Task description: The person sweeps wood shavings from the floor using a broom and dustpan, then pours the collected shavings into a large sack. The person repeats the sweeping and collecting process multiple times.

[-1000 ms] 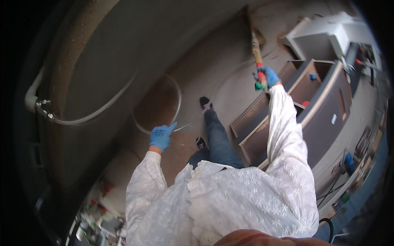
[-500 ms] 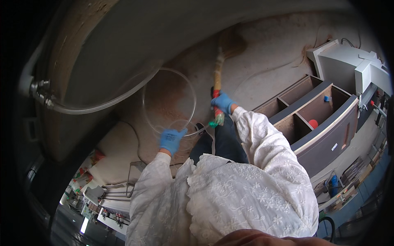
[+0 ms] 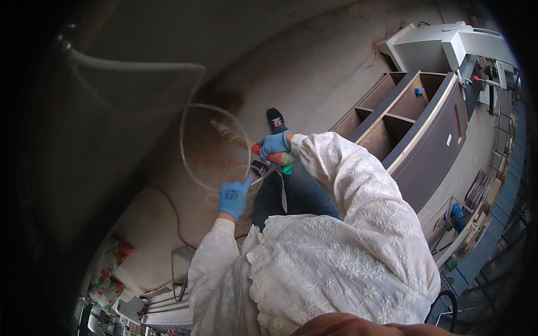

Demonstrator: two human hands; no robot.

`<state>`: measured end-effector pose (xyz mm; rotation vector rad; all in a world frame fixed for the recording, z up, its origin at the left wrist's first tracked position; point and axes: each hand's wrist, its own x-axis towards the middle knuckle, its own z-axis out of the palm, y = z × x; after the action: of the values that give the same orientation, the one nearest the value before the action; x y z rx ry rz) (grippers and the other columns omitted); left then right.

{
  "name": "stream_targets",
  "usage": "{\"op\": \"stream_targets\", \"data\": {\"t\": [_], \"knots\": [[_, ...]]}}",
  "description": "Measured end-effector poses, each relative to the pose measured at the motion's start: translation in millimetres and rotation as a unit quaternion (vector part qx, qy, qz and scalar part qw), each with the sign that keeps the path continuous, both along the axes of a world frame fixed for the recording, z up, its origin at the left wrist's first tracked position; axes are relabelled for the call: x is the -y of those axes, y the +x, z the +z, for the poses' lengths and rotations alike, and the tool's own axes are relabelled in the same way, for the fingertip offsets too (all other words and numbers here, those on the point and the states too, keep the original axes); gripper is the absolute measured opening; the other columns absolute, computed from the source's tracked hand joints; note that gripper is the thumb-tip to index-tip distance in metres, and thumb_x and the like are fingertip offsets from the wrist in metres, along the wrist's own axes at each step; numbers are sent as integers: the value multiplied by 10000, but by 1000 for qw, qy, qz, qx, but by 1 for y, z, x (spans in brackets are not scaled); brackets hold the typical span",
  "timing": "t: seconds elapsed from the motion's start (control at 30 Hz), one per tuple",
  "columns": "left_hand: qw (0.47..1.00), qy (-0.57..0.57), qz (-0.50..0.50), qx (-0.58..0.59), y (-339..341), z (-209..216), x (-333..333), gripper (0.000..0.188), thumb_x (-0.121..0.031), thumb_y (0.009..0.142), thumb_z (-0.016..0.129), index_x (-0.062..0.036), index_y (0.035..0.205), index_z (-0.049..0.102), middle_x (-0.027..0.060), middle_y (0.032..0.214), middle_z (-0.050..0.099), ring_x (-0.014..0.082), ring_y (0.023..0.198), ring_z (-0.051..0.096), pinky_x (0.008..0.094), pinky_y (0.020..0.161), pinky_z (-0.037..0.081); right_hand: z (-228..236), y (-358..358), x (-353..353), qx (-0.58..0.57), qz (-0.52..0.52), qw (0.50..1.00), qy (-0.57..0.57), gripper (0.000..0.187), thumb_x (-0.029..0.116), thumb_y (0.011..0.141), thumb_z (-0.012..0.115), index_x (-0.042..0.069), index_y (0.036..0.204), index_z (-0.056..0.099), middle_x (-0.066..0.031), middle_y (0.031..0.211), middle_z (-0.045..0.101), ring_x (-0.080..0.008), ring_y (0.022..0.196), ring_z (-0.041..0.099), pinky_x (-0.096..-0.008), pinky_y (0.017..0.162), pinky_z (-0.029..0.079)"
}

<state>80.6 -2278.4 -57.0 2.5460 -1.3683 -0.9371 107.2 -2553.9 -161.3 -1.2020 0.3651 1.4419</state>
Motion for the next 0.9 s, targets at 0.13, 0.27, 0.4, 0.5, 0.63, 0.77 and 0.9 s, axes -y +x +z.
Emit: {"op": "stream_targets", "data": {"t": [0.13,0.27,0.4,0.5,0.63,0.77,0.9], "knots": [[999,-19,-34,23,1,12,-2,500,-110,851,565,-249,1330,555,62,816,626,247,772,623,419,731,448,24,-25,-20,6,12,993,116,210,143,804,697,11,967,686,-50,769,690,-146,689,649,-282,621,510],[998,-24,-47,30,-14,29,7,478,-128,873,563,-259,1332,553,64,842,639,247,791,635,405,730,468,89,-49,-14,-46,-22,997,56,279,117,848,655,11,1106,672,-66,799,688,-122,603,638,-246,529,518],[996,-32,-59,56,-26,46,27,458,-121,892,540,-270,1324,559,68,824,636,249,783,631,378,693,480,142,-73,12,-42,-69,995,59,520,50,814,654,1,1316,529,-83,798,660,-139,572,629,-247,517,521],[997,-15,-29,76,-33,61,45,451,-107,883,535,-285,1295,588,58,803,613,240,769,609,368,694,469,173,-90,43,-27,-95,994,38,710,16,812,648,26,1465,368,-71,839,627,-149,584,633,-263,515,527],[997,-42,0,64,-30,75,62,473,-90,872,533,-286,1299,585,59,806,599,238,758,601,380,675,466,196,-111,78,3,-149,988,-25,818,-12,753,653,15,1496,313,-95,858,615,-183,621,636,-288,552,527],[997,-42,-11,67,-28,74,77,463,-83,879,525,-286,1291,587,62,799,612,238,743,604,373,678,467,155,-114,78,54,-132,986,-87,704,-16,733,649,-22,1398,416,-113,864,625,-198,624,639,-313,566,533],[998,33,-37,49,-29,59,81,420,-110,888,532,-275,1269,596,56,758,627,242,710,614,374,676,470,82,-103,50,-26,-135,990,-37,339,53,770,666,-25,1096,619,-115,808,670,-191,604,652,-303,571,543]]}}
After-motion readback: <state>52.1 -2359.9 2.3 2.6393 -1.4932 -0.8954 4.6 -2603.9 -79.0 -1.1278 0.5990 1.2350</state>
